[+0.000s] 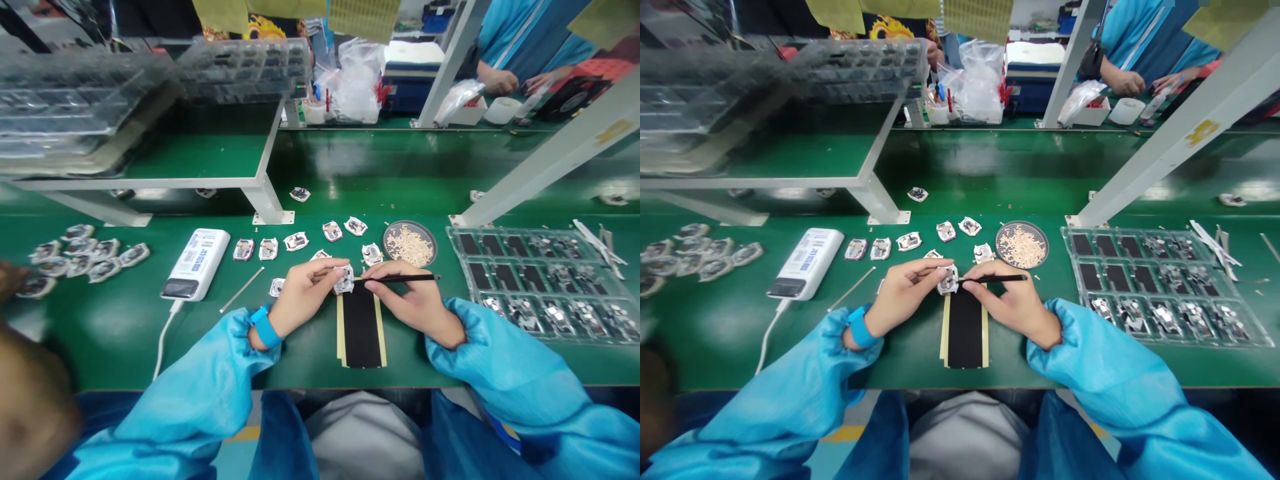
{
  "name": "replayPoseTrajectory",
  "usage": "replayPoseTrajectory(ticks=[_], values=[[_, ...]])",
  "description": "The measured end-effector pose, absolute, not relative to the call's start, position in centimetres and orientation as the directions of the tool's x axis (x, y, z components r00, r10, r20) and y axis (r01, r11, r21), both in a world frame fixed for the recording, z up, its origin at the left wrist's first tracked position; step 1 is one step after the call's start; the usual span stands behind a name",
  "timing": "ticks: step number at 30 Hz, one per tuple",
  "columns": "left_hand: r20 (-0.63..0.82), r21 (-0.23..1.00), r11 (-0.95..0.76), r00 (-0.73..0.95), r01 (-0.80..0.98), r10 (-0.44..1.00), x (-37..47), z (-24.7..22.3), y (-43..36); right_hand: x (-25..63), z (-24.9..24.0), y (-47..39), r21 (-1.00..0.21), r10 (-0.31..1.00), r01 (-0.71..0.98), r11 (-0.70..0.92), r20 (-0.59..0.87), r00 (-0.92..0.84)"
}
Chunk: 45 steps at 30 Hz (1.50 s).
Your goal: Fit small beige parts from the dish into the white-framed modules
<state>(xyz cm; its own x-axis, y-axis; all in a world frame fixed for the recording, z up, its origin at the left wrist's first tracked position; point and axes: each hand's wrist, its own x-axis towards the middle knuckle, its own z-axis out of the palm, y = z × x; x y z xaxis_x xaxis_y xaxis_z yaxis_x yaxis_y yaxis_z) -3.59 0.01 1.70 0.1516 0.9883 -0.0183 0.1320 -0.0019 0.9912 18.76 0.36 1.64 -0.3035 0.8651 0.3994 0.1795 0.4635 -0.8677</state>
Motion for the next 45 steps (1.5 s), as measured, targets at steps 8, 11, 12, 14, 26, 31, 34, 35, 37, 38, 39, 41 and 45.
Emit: replayPoseTrajectory(ticks=[8, 11, 12, 14, 26, 31, 34, 35, 37, 38, 39, 41, 45], values=[[-0.15, 0.983, 0.129, 0.168, 0.131, 0.974, -3.6, 2.1, 0.4, 20.3, 2.0, 1.7, -0.981, 0.856, -0.041, 0.19, 0.186, -0.482], [-0.211, 0.971, 0.184, 0.188, 0.151, 0.959, -3.4, 2.4, 0.4, 21.1, 2.9, 1.8, -0.986, 0.833, -0.008, 0.166, 0.144, -0.534], [-0.22, 0.968, 0.19, 0.191, 0.162, 0.957, -3.4, 2.5, 0.5, 21.4, 3.3, 1.9, -0.989, 0.834, -0.001, 0.151, 0.128, -0.537], [-0.222, 0.967, 0.19, 0.195, 0.168, 0.955, -3.4, 2.5, 0.5, 22.3, 3.9, 1.8, -0.994, 0.865, -0.027, 0.108, 0.107, -0.49], [-0.267, 0.964, 0.253, 0.329, 0.087, 0.906, -3.4, 2.4, -0.2, 39.5, 6.7, -2.9, -0.376, 0.999, 0.925, -0.05, -0.022, 0.045], [-0.302, 0.944, 0.234, 0.32, 0.232, 0.898, -3.3, 2.3, -0.1, 39.2, 4.4, -5.1, -0.295, 1.0, 0.955, -0.023, -0.019, 0.018], [-0.298, 0.943, 0.23, 0.304, 0.239, 0.905, -3.1, 2.1, 0.0, 37.9, 3.4, -5.3, -0.251, 0.999, 0.967, -0.047, 0.004, 0.05], [-0.296, 0.947, 0.238, 0.3, 0.216, 0.907, -3.1, 2.1, 0.0, 37.7, 3.4, -5.2, -0.259, 0.999, 0.965, -0.05, -0.001, 0.051], [-0.292, 0.954, 0.253, 0.301, 0.162, 0.908, -3.0, 2.0, 0.0, 37.5, 4.1, -4.8, -0.312, 0.999, 0.949, -0.044, -0.025, 0.038], [-0.287, 0.957, 0.254, 0.305, 0.143, 0.908, -3.0, 2.0, 0.0, 37.5, 4.6, -4.5, -0.349, 0.999, 0.936, -0.038, -0.033, 0.028], [-0.282, 0.959, 0.254, 0.308, 0.128, 0.909, -3.0, 2.1, -0.1, 37.3, 5.4, -4.0, -0.392, 0.999, 0.919, -0.028, -0.032, 0.016], [-0.263, 0.965, 0.245, 0.307, 0.095, 0.915, -3.1, 2.2, -0.1, 36.2, 6.9, -3.0, -0.495, 0.999, 0.869, 0.019, 0.038, -0.001], [-0.192, 0.98, 0.198, 0.25, 0.005, 0.949, -3.3, 2.3, 0.0, 30.6, 9.2, -0.7, -0.636, 0.964, 0.748, 0.19, 0.265, -0.02]])
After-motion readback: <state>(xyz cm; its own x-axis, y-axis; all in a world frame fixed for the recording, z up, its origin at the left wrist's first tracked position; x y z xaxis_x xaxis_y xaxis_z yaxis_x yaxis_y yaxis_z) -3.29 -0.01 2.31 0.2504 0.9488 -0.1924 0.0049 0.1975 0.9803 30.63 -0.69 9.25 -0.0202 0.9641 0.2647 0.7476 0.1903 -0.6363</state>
